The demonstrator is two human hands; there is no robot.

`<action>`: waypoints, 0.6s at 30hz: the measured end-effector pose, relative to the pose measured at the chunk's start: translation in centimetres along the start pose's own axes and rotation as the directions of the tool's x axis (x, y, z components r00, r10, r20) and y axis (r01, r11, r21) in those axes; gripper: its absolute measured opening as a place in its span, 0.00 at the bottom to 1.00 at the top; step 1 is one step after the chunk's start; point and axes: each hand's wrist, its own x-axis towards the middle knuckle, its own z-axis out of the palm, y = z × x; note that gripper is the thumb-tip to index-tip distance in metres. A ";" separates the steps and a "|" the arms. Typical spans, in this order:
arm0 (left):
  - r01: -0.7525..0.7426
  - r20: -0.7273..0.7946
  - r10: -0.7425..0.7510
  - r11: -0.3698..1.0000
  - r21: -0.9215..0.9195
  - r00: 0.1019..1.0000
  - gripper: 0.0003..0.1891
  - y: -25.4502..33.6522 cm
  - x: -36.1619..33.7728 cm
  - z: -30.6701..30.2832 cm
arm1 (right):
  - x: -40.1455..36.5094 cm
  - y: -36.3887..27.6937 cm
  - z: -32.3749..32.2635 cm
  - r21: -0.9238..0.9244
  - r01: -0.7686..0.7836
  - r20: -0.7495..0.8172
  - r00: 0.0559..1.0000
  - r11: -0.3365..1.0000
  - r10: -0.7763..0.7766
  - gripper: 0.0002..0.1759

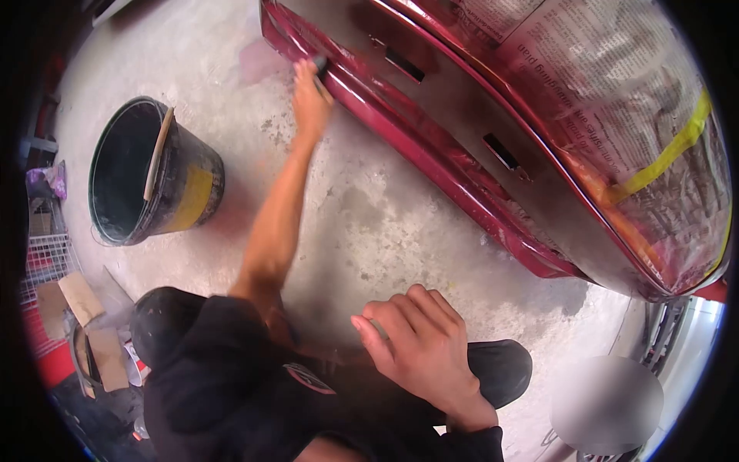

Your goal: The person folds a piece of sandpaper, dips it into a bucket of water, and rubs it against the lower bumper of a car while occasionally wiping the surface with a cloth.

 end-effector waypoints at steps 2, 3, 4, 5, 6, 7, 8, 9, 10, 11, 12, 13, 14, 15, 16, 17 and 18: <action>-0.032 0.037 0.034 0.998 -0.055 0.999 0.34 2.5 -3.5 -0.9 | 0.5 -0.4 -0.1 0.021 0.000 0.006 1.000 1.000 0.000 0.10; -0.018 0.099 0.022 0.999 -0.051 0.995 0.35 2.9 -4.6 -1.3 | 0.6 -0.3 0.2 0.025 -0.001 0.007 1.000 1.000 0.001 0.10; 0.002 0.159 0.005 0.999 -0.048 0.987 0.36 3.3 -5.2 -1.3 | 0.6 -0.2 0.4 0.026 -0.003 0.012 1.000 1.000 0.003 0.10; -0.034 0.133 0.042 0.998 -0.061 0.990 0.38 2.4 -3.4 -1.2 | 0.6 0.1 0.4 0.023 0.000 0.017 1.000 1.000 -0.001 0.10; 0.016 0.162 -0.011 1.000 -0.027 0.987 0.40 0.6 -0.9 -1.0 | 0.5 0.5 0.5 0.010 -0.012 0.024 1.000 1.000 0.012 0.10; 0.059 0.198 -0.061 0.998 0.013 0.978 0.41 -1.4 2.0 -0.7 | 0.1 0.7 0.6 0.006 -0.030 0.028 0.999 1.000 0.030 0.09; 0.092 0.224 -0.101 0.994 0.053 0.969 0.42 -2.5 4.0 -0.4 | -0.1 0.8 0.7 0.001 -0.040 0.022 0.999 0.999 0.040 0.09; 0.108 0.209 -0.115 0.993 0.049 0.971 0.42 -2.8 4.2 -0.1 | -0.4 0.6 0.6 -0.010 -0.044 0.022 0.999 0.999 0.044 0.09; 0.121 0.189 -0.127 0.992 0.043 0.974 0.43 -3.1 4.3 0.2 | -0.5 0.6 0.4 -0.023 -0.044 0.019 0.999 0.999 0.044 0.09; 0.126 0.166 -0.130 0.991 0.034 0.977 0.43 -3.3 4.7 0.7 | -0.5 0.6 0.4 -0.037 -0.041 0.008 0.999 0.998 0.042 0.09; 0.069 0.125 -0.069 0.998 0.010 0.990 0.39 -1.7 3.1 0.4 | -0.4 0.3 0.1 -0.021 -0.027 -0.002 1.000 0.999 0.027 0.09; 0.011 0.084 -0.010 1.000 -0.013 0.996 0.35 1.2 -0.3 -0.2 | -0.2 -0.2 -0.2 -0.008 -0.013 -0.012 1.000 1.000 0.013 0.09; -0.037 0.042 0.038 0.999 -0.036 0.998 0.31 2.8 -2.2 -0.4 | -0.1 -0.4 -0.5 0.001 0.000 -0.011 1.000 1.000 0.000 0.09; -0.036 0.052 0.038 0.999 -0.039 0.998 0.30 2.8 -1.8 -0.3 | -0.1 -0.4 -0.6 0.009 0.004 -0.005 1.000 1.000 -0.004 0.09; -0.033 0.068 0.035 0.999 -0.042 0.997 0.30 2.3 -1.4 -0.4 | -0.4 -0.5 -0.6 0.019 0.001 0.005 1.000 1.000 -0.001 0.09; -0.025 0.086 0.029 0.999 -0.045 0.996 0.29 1.5 -1.1 -0.8 | -0.6 -0.5 -0.6 0.029 -0.003 0.019 1.000 1.000 0.002 0.09; -0.105 0.006 0.105 0.994 -0.021 0.994 0.28 -1.8 0.7 0.4 | -0.7 -0.3 -0.6 0.021 -0.013 0.026 1.000 1.000 0.012 0.09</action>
